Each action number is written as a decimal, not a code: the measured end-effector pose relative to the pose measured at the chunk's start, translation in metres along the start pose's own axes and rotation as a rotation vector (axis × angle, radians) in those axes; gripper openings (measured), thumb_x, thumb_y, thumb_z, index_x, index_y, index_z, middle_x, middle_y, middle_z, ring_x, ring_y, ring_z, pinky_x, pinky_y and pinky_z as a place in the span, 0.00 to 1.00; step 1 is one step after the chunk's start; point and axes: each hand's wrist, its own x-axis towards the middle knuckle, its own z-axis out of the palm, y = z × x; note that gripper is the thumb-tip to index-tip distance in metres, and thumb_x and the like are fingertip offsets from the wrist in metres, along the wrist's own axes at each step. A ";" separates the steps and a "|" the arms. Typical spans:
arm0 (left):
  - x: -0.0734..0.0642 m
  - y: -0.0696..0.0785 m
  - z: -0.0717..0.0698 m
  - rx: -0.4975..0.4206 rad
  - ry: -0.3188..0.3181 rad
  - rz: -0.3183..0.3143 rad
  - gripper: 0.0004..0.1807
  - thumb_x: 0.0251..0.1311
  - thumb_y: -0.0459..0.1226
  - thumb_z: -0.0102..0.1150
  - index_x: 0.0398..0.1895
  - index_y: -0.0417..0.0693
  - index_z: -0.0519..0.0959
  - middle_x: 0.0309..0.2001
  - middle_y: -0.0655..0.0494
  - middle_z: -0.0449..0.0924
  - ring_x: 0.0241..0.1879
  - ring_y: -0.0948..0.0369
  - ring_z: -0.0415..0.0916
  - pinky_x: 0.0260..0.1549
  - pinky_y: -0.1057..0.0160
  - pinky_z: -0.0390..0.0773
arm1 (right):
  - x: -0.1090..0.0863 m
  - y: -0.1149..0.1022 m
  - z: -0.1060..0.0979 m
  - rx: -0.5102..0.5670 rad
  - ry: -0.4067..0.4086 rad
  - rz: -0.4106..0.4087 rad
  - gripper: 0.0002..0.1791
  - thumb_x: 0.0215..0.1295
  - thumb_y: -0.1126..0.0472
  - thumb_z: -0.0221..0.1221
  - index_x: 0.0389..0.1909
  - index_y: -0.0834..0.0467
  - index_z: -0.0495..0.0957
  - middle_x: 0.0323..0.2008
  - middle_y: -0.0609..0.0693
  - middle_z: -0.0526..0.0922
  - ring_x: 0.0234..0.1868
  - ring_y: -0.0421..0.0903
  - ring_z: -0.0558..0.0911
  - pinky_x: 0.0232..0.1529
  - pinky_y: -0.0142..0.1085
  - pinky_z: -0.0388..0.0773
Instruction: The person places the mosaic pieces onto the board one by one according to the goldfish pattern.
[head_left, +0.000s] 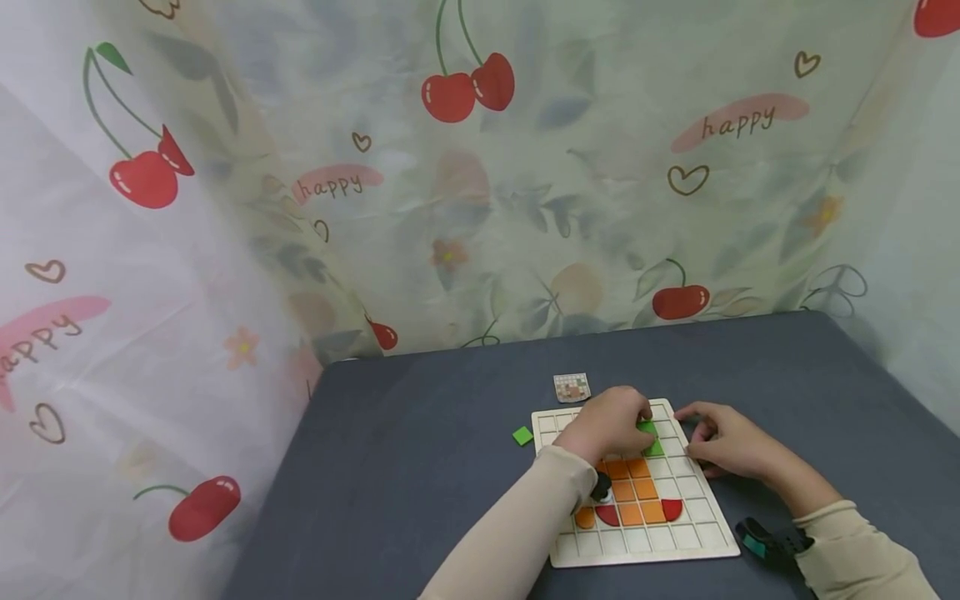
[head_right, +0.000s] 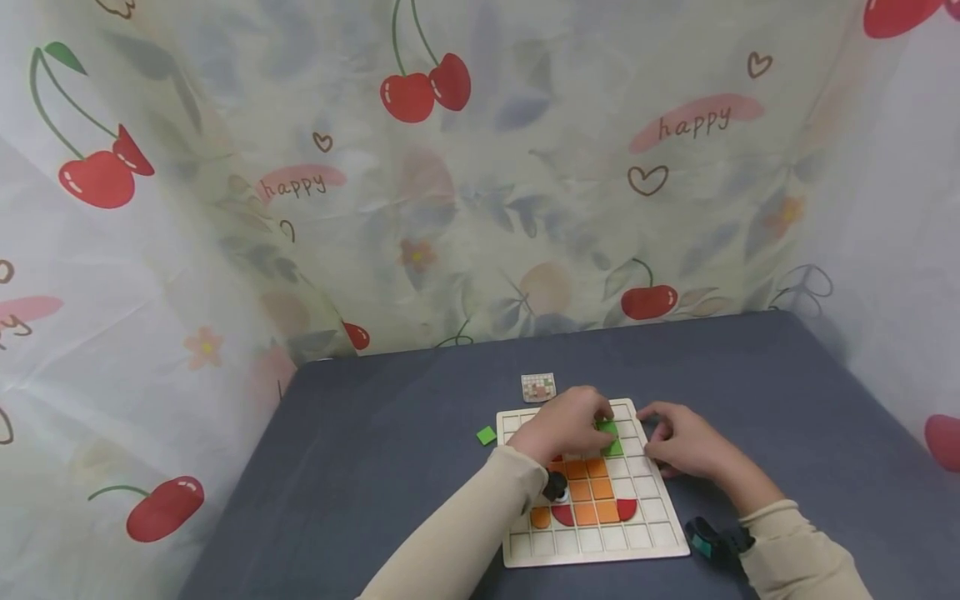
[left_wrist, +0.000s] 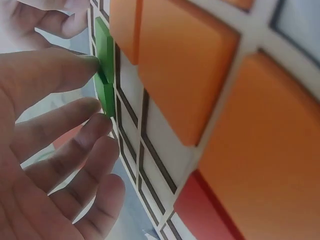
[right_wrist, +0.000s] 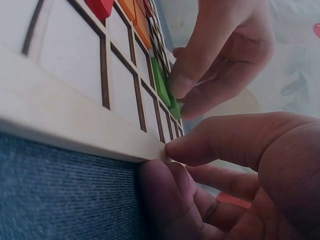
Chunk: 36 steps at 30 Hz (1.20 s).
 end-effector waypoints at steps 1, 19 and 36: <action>0.000 0.000 0.000 -0.007 0.002 -0.003 0.03 0.66 0.40 0.68 0.35 0.54 0.86 0.32 0.64 0.77 0.28 0.67 0.70 0.26 0.72 0.68 | 0.000 0.000 0.000 0.001 0.000 -0.001 0.33 0.68 0.67 0.64 0.71 0.71 0.67 0.31 0.55 0.78 0.27 0.49 0.80 0.27 0.42 0.84; 0.000 -0.005 0.001 -0.061 0.003 -0.052 0.04 0.68 0.38 0.67 0.40 0.54 0.90 0.34 0.68 0.82 0.28 0.67 0.74 0.28 0.72 0.73 | 0.001 0.000 0.000 0.014 -0.009 0.001 0.33 0.68 0.67 0.65 0.72 0.71 0.67 0.31 0.55 0.78 0.28 0.49 0.80 0.27 0.42 0.84; -0.056 -0.059 -0.035 -0.133 0.116 -0.137 0.09 0.69 0.39 0.67 0.46 0.46 0.89 0.43 0.54 0.85 0.37 0.64 0.75 0.41 0.65 0.78 | 0.000 0.000 0.000 -0.011 0.009 0.006 0.34 0.67 0.66 0.65 0.72 0.71 0.67 0.32 0.55 0.77 0.29 0.49 0.79 0.26 0.41 0.83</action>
